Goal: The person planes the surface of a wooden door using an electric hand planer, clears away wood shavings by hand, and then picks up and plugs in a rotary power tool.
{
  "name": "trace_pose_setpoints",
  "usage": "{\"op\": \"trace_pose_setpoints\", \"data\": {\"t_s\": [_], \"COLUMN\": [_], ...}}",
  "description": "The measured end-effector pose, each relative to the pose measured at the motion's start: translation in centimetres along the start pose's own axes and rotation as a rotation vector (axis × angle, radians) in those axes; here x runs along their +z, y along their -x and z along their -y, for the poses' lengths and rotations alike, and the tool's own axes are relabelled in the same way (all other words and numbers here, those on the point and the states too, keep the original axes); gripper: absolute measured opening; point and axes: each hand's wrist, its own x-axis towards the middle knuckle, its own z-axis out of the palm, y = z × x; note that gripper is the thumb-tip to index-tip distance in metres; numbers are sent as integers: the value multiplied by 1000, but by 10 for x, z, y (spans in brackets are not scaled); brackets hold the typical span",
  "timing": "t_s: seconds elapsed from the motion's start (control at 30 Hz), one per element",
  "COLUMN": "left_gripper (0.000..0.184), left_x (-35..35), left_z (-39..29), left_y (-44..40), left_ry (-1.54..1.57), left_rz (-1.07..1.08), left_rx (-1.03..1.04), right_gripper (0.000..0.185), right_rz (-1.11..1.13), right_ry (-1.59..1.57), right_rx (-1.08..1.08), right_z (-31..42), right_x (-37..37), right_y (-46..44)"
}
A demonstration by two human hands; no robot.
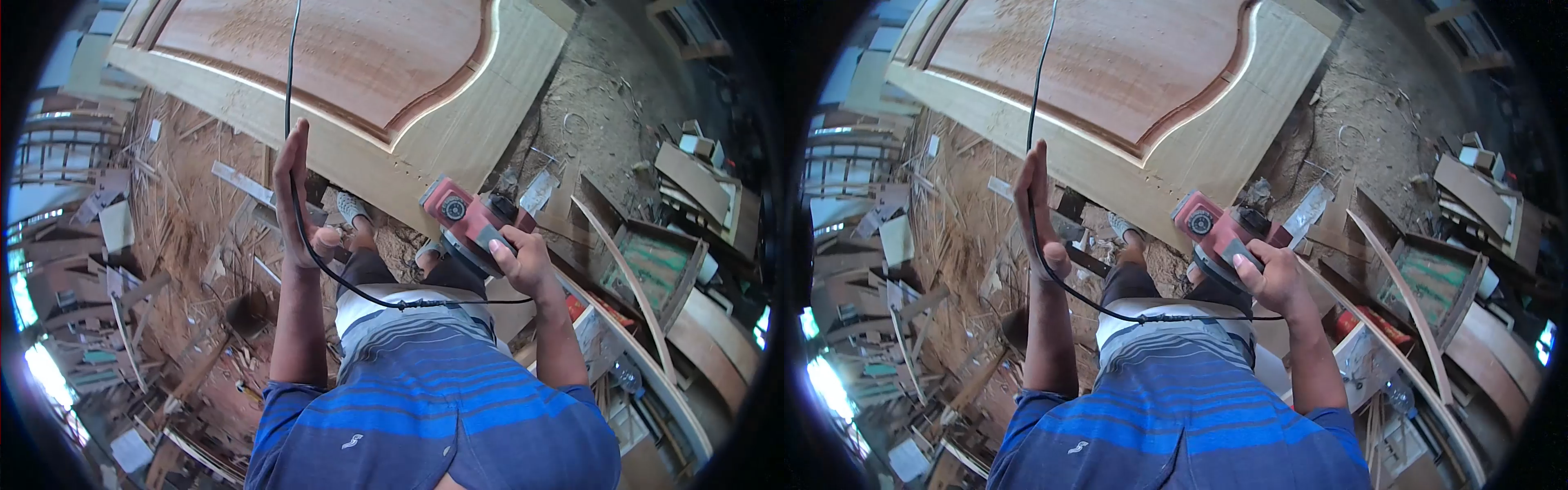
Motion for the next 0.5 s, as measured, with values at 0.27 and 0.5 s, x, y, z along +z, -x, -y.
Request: {"op": "trace_pose_setpoints", "data": {"t_s": [0.27,0.5], "left_gripper": [142,144], "left_x": [-19,-33], "left_z": [-7,-14], "left_y": [-2,-6], "left_ry": [37,60], "left_rz": [-61,-50], "left_rx": [-25,-77], "right_gripper": [48,46], "right_rz": [26,40], "right_ry": [60,47], "right_rx": [-62,-84], "right_z": [20,34], "right_x": [5,15], "right_y": [-28,-48]}}
